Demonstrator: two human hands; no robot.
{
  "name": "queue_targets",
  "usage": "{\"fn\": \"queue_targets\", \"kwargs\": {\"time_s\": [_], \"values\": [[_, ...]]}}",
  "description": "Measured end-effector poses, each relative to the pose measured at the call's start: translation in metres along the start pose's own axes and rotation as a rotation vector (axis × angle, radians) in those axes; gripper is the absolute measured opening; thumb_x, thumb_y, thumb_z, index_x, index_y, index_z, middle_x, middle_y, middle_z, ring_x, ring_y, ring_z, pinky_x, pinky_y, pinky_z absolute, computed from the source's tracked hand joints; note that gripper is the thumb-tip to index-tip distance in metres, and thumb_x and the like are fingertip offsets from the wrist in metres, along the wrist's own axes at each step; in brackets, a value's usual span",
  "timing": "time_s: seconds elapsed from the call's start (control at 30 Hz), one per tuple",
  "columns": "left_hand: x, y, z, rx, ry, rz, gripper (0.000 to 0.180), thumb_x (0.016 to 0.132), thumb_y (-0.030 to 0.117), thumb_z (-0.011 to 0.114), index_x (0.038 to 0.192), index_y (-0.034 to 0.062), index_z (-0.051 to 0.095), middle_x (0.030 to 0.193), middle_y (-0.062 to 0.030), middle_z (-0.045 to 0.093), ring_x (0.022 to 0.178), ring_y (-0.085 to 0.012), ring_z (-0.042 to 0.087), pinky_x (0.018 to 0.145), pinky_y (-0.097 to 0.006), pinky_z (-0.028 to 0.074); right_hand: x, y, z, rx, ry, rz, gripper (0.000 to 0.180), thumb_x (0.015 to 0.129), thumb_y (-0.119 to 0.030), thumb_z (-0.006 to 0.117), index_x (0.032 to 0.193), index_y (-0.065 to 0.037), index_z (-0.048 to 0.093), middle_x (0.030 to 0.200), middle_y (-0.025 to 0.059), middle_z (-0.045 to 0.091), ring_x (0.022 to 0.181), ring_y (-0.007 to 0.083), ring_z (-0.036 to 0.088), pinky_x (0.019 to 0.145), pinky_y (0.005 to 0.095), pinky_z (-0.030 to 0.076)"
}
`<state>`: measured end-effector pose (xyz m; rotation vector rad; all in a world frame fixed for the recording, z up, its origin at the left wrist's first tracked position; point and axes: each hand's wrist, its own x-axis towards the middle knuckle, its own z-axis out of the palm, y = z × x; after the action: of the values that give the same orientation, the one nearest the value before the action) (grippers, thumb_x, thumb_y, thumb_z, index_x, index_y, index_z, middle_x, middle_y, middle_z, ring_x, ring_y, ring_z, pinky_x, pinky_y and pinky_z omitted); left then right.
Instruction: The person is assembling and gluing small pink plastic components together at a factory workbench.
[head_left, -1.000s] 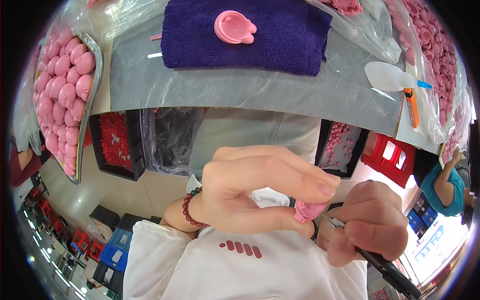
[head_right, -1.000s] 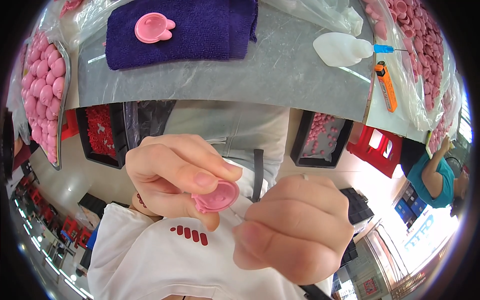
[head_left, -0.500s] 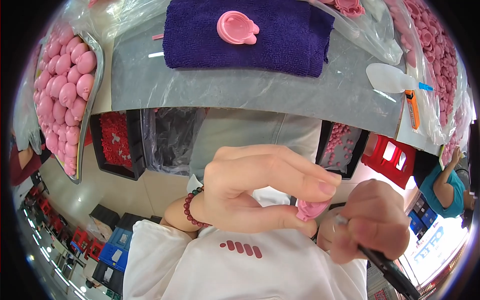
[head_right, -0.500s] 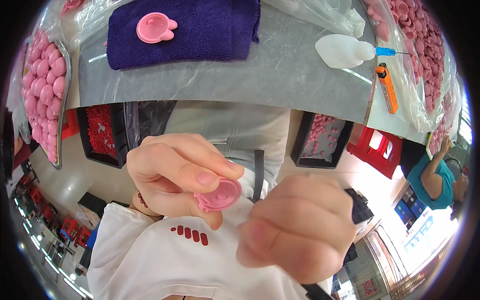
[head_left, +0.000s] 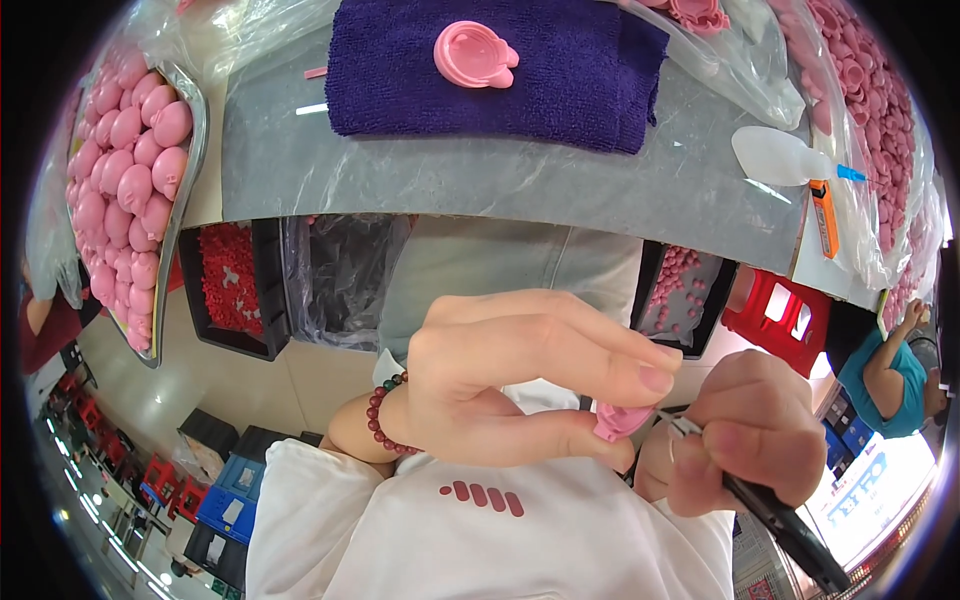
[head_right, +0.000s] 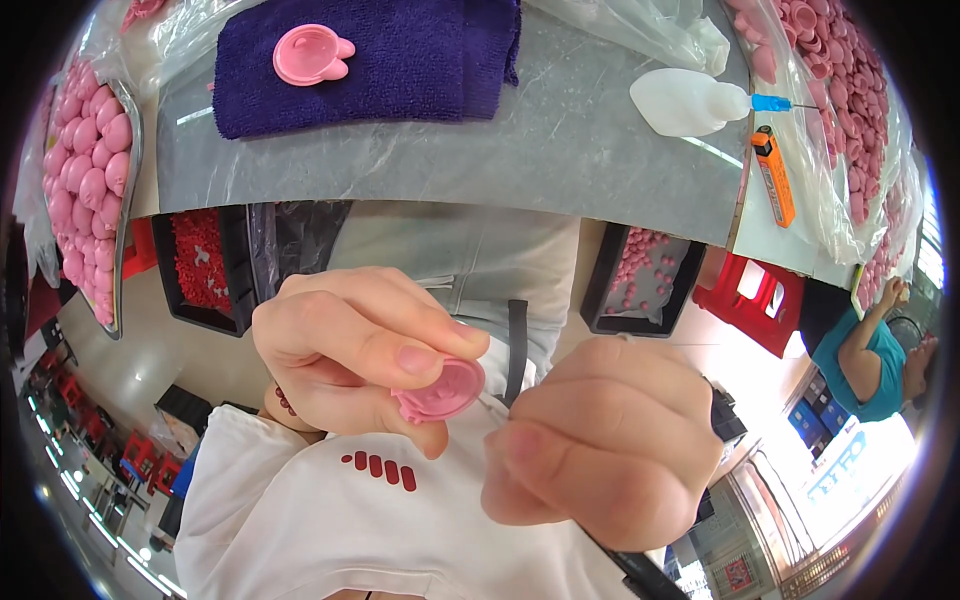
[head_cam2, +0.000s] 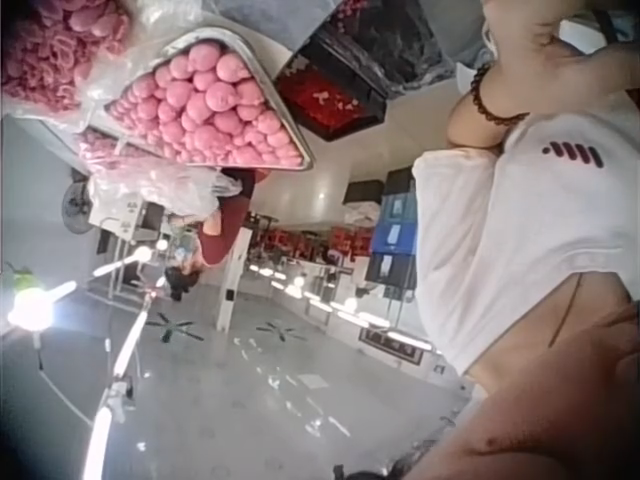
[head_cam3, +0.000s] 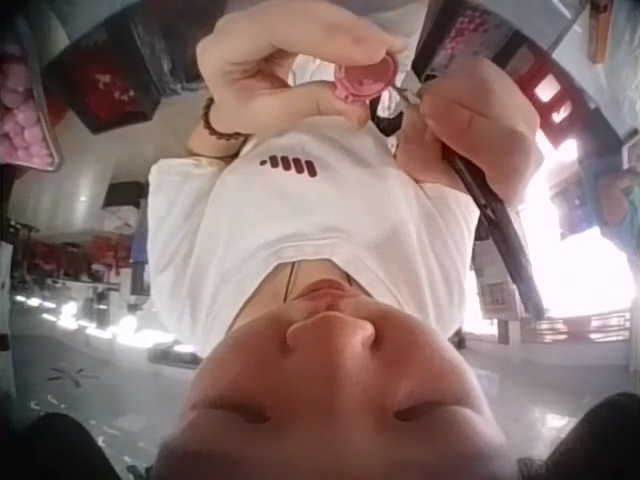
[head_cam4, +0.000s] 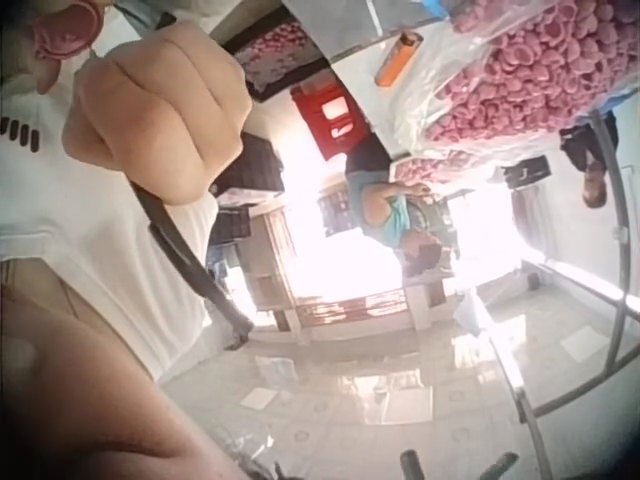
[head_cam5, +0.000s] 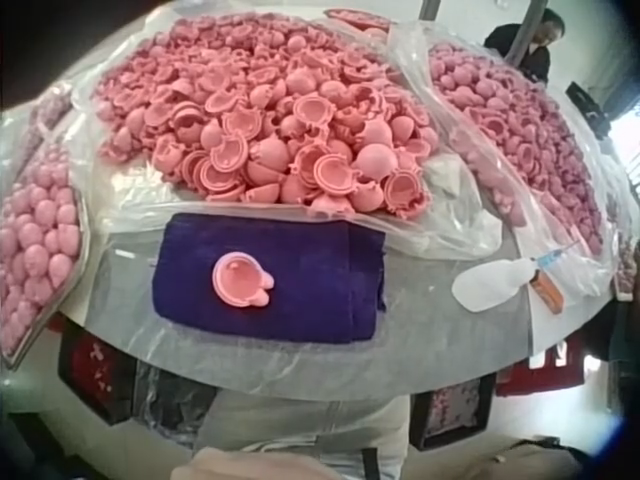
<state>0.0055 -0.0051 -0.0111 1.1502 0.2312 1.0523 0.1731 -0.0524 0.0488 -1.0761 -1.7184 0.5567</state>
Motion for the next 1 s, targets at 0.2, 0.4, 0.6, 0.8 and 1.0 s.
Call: {"fn": "queue_targets", "kwargs": {"time_s": [0.2,0.4,0.6,0.8,1.0], "values": [[0.001,0.001,0.002,0.034,-0.003,0.038,0.039,0.063,0.008,0.079,0.096,-0.0015,0.060,0.096,-0.0246,0.061,0.080,-0.0235,0.063,0.068,-0.029,0.051,0.003,-0.001,-0.005,0.023,-0.070,-0.059,0.029,0.069,-0.015,0.073,0.079,0.000,0.050,0.057,0.0063,0.055,0.040,0.0148,0.049,0.030,0.0234,0.033],[0.003,0.002,0.000,-0.014,-0.038,-0.015,0.040,0.064,0.009,0.079,0.096,-0.0022,0.059,0.097,-0.0251,0.061,0.079,-0.0226,0.062,0.067,-0.028,0.051,0.003,-0.002,-0.010,0.023,-0.075,-0.014,0.029,0.069,-0.015,0.073,0.081,0.000,0.051,0.058,0.0072,0.056,0.041,0.0152,0.050,0.032,0.0224,0.035],[0.002,0.001,-0.002,-0.001,-0.037,-0.008,0.042,0.064,0.010,0.079,0.099,-0.0014,0.057,0.097,-0.0247,0.061,0.080,-0.0223,0.062,0.065,-0.027,0.052,0.000,0.001,0.000,0.127,-0.017,-0.021,0.030,0.066,-0.006,0.074,0.083,0.000,0.051,0.059,0.0073,0.055,0.042,0.0156,0.051,0.034,0.0226,0.037],[0.005,0.001,0.000,0.022,-0.044,0.055,0.044,0.063,0.010,0.080,0.099,0.0001,0.056,0.097,-0.0253,0.060,0.079,-0.0227,0.062,0.063,-0.028,0.053,-0.006,-0.003,-0.010,0.160,0.081,0.060,0.038,0.053,0.005,0.070,0.085,0.000,0.049,0.062,0.0092,0.056,0.048,0.0185,0.054,0.040,0.0256,0.042],[-0.001,0.010,0.008,-0.536,0.097,-0.071,0.049,0.058,-0.001,0.080,0.101,-0.0070,0.056,0.102,-0.0219,0.059,0.097,-0.0322,0.060,0.080,-0.039,0.052,-0.015,0.004,-0.001,0.103,0.456,-0.042,0.021,0.093,-0.023,0.039,0.104,-0.005,0.041,0.056,0.0073,0.045,0.047,0.0128,0.038,0.041,0.0248,0.024]]}}
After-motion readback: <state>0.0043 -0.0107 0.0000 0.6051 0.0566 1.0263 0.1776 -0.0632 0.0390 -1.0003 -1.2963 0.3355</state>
